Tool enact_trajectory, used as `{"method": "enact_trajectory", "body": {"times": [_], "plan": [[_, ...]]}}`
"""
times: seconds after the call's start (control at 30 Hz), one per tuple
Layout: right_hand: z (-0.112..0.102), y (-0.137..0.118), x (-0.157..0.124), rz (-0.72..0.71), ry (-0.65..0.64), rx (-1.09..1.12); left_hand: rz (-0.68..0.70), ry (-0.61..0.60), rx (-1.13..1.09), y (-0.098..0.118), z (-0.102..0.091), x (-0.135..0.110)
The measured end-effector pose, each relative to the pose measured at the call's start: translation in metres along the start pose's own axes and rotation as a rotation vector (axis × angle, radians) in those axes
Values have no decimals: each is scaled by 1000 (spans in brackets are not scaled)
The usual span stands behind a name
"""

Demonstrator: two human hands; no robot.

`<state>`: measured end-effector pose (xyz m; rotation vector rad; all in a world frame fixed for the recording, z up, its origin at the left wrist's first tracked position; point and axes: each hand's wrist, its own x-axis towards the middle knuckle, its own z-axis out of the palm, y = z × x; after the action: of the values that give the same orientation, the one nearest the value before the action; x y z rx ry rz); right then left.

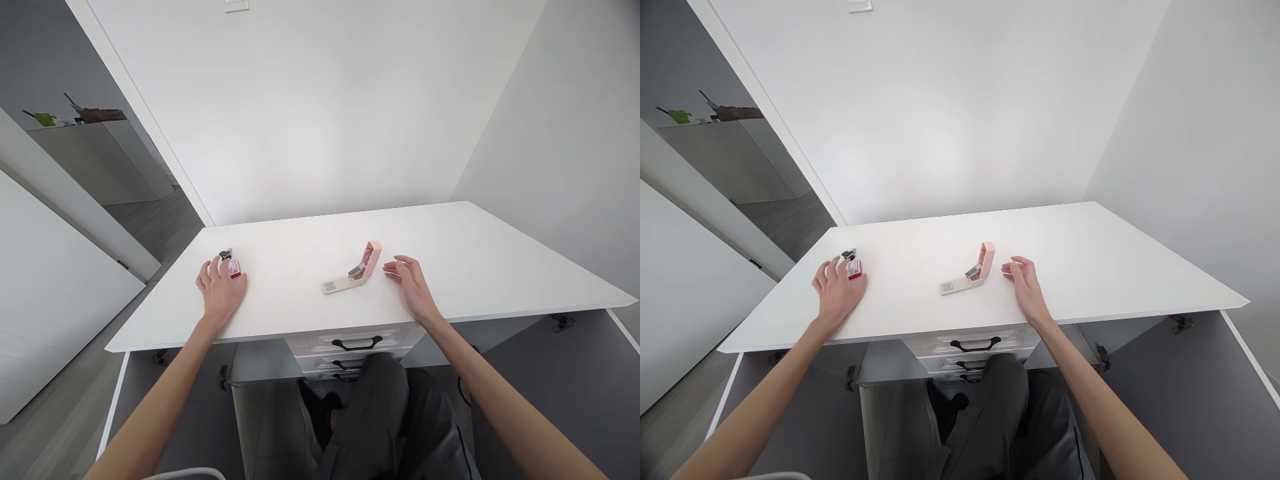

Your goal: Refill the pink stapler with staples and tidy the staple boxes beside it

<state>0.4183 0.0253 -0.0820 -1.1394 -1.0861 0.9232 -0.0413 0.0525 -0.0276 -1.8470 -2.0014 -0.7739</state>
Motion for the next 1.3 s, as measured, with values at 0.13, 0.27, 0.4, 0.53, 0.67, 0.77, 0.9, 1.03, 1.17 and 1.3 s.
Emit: {"method": "enact_trajectory", "body": {"times": [0.13, 0.27, 0.4, 0.53, 0.67, 0.77, 0.9, 1.03, 1.17, 1.3], "plan": [[0, -1, -1, -3, -13, -39, 34, -134, 34, -26, -7, 11], [-1, -2, -1, -15, -15, -51, 220, -256, -36, -23, -11, 11], [0, -3, -1, -29, -13, -56, 328, -279, -157, -4, -10, 2], [1, -5, -1, -26, -8, -54, 230, -223, -283, 19, -14, -7], [1, -6, -2, -22, -12, -59, -19, -253, -653, 44, -28, -10], [1, -6, -2, -26, -22, -63, -191, -231, -898, 55, -37, -7], [0, -5, -2, -29, -33, -77, -82, -167, -626, 51, -38, -2], [0, -5, -3, -37, -34, -79, -130, -207, -532, 37, -35, 1], [1, -4, -2, -32, -39, -90, -126, -236, -576, 38, -42, -5], [1, -5, -3, -33, -25, -97, 108, -266, -523, 49, -53, -21]]}}
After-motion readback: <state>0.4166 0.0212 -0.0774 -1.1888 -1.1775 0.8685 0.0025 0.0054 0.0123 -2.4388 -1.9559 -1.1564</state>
